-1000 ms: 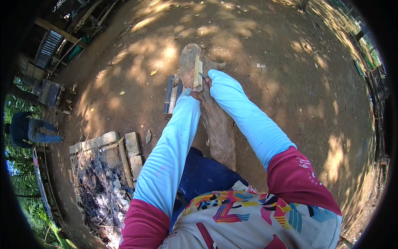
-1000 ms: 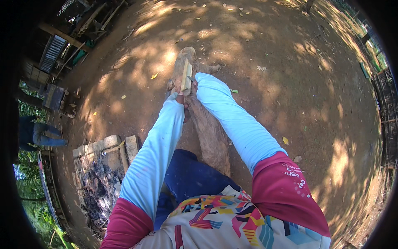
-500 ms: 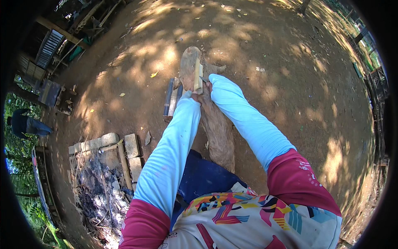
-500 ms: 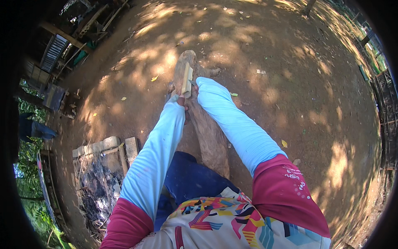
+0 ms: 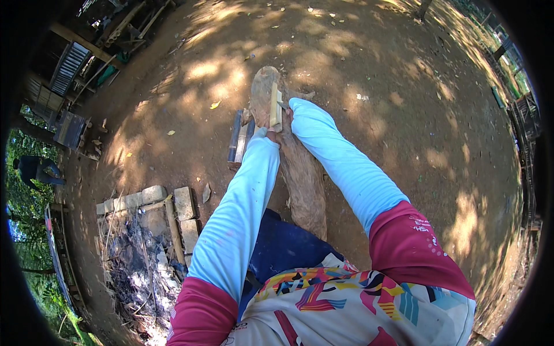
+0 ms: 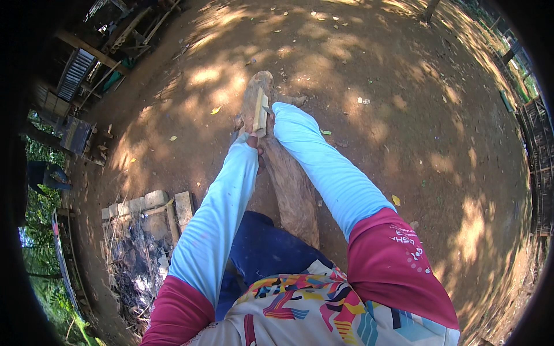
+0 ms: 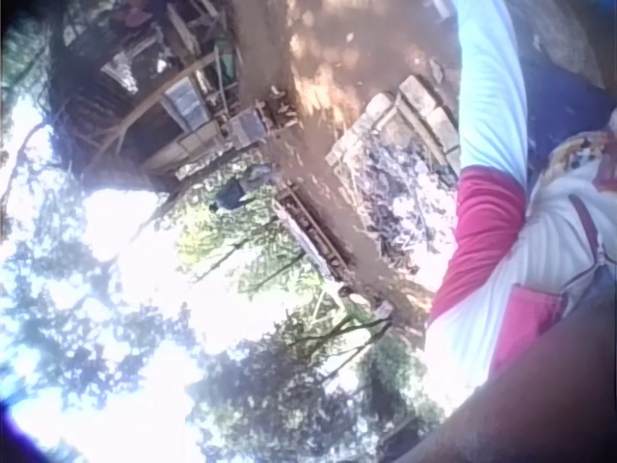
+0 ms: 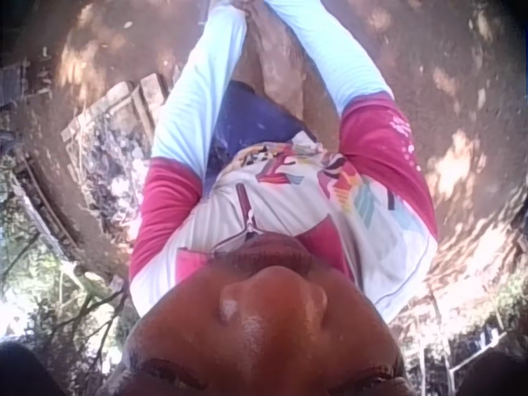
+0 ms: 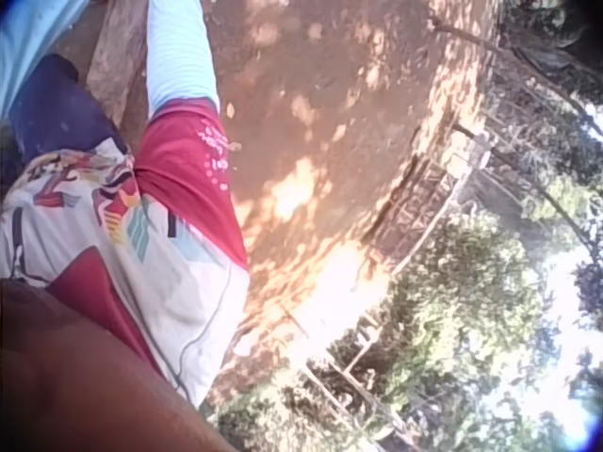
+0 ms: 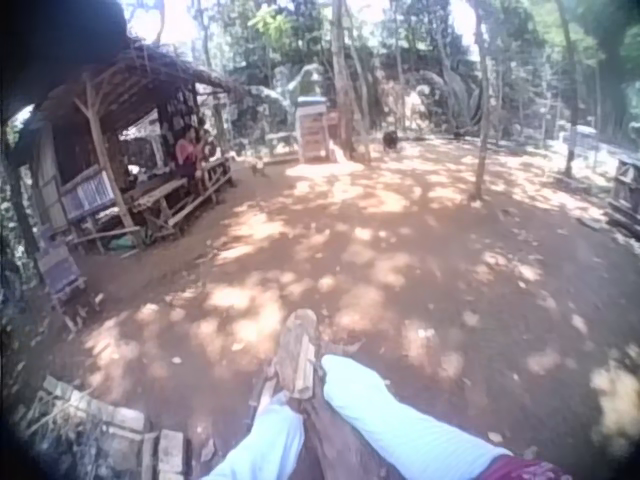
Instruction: The person is sitting on the ground outdoors, using a knife to carve a piece of light-colored wood. They hold the wood in their left hand and the knife in their right, carefully shaving off thin layers to shape the object. The person periodically rotates the wood to work on different sides.
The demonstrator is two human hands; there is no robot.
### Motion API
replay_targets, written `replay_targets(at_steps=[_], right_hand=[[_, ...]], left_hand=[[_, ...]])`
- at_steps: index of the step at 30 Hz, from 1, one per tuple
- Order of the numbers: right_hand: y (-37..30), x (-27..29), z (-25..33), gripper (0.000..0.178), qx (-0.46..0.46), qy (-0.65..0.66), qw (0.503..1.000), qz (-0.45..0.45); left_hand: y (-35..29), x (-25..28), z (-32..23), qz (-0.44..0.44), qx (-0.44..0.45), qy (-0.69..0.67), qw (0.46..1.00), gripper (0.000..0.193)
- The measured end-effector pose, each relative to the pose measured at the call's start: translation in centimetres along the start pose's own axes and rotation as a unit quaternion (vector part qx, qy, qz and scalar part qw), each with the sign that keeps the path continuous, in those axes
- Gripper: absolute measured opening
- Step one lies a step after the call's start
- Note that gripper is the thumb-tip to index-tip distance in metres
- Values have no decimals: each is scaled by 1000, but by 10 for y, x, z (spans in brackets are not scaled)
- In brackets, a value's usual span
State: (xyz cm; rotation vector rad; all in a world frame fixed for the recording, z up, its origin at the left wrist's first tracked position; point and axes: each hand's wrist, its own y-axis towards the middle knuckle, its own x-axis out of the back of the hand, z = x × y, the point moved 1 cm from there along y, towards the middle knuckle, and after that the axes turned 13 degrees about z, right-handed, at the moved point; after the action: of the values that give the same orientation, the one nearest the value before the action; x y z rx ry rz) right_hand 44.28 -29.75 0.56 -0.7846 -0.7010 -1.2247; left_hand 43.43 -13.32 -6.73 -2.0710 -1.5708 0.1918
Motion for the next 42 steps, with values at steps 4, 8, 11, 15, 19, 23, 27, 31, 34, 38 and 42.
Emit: replay_targets(at_steps=[4, 8, 11, 15, 19, 23, 27, 31, 34, 38, 42], right_hand=[[-7, 3, 4, 13, -4, -19, 999, 34], [0, 2, 0, 9, 0, 25, 1000, -16], [0, 5, -1, 10, 18, 0, 1000, -22], [-8, 2, 3, 11, 7, -9, 1000, 24], [-4, 8, 11, 9, -1, -5, 1000, 11], [4, 2, -12, 8, 2, 7, 1000, 10], [-12, 9, 8, 10, -3, -2, 999, 43], [-13, 11, 18, 10, 4, -6, 1000, 22], [-11, 8, 8, 11, 13, -17, 1000, 19], [-18, 4, 4, 12, 4, -21, 1000, 8], [-12, 11, 18, 12, -5, -2, 1000, 19]], left_hand=[[-5, 0, -5, -17, -12, 18, 1000, 46], [-35, -1, -34, -19, 22, -9, 1000, 45], [-32, -3, -28, -13, 4, -7, 1000, 45], [-10, 1, -7, -13, 0, -19, 1000, 45], [22, 1, 21, -16, -18, 5, 1000, 46], [17, -7, 14, -3, -55, 83, 995, 46], [14, -1, 19, -20, -70, 77, 994, 46], [1, 3, 9, -4, -71, 38, 997, 45], [-9, -2, -10, -16, -6, 2, 1000, 44], [-38, -4, -40, -19, 23, 12, 999, 43], [-14, 1, -13, -13, 8, -52, 999, 43]])
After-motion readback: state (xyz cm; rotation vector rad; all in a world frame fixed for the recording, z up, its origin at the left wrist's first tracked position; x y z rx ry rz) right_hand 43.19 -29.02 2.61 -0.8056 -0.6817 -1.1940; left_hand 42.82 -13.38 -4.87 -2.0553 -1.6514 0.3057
